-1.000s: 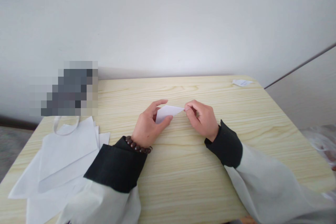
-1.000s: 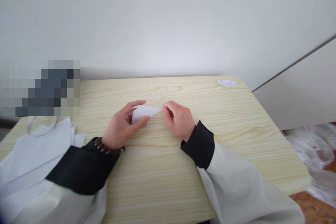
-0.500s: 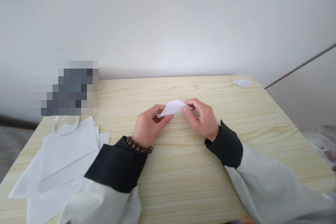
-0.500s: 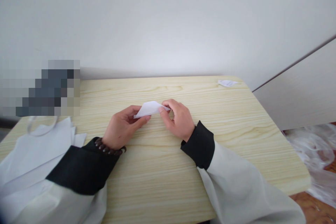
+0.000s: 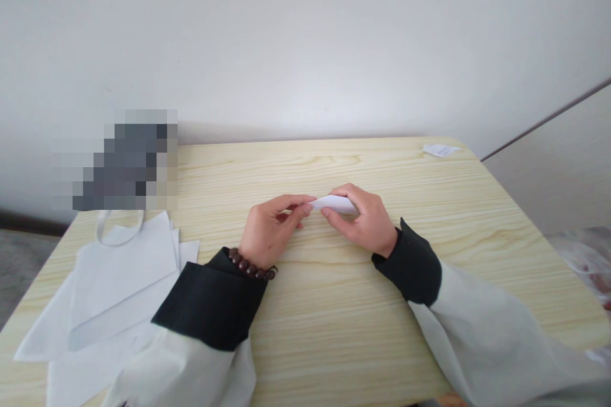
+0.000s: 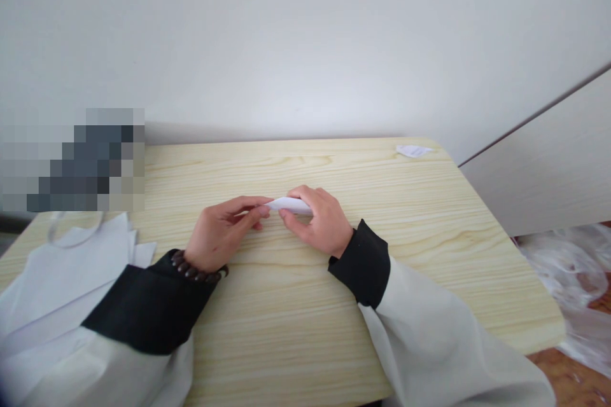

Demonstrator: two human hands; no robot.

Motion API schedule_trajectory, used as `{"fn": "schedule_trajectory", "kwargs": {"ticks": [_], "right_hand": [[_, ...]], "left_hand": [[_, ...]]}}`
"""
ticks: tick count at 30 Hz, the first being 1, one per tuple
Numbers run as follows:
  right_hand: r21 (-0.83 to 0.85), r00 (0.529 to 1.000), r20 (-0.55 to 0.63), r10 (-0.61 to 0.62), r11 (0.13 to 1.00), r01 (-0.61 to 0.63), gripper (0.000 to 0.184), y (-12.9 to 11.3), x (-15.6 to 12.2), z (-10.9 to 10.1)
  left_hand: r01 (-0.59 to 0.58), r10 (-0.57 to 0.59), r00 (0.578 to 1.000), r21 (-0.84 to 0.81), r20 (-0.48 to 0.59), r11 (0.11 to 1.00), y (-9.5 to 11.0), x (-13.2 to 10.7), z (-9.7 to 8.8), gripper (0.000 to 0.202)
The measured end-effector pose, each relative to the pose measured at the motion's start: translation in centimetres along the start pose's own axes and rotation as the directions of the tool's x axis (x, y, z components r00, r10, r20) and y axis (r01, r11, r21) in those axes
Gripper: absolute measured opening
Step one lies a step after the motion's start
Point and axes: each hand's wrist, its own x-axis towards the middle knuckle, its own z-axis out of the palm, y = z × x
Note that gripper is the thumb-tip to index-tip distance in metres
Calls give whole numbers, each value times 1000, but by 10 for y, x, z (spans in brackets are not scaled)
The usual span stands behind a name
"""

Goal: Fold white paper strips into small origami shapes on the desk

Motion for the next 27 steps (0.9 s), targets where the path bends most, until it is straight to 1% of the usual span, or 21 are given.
{"fn": "schedule_trajectory", "kwargs": {"ticks": [4,7,9,14,23,27], "right_hand": [[5,1000,17,-21,1000,21,11,1,0,1],[31,999,42,-21,999,20,9,0,0,1],[49,999,47,-18,999,16,9,-1,0,0],[107,998,48,-40,994,35,6,0,0,-1],[128,998,26,-54,991,50,10,0,-1,-1],[118,996,22,-85,990,81,5,0,-1,-1]], "left_hand": [[0,-1,1000,-36,-22,999,-1,-1,0,27],[-55,52,997,-58,-53,997,-3,-1,1,24],[-94,92,993,-24,-79,995,-4,-1,1,23],[-123,130,984,69,-121,990,0,-3,1,18],[-187,208,969,152,-133,971,2,-4,1,14],[-212,236,965,186,-119,959,3,-4,1,14]]}}
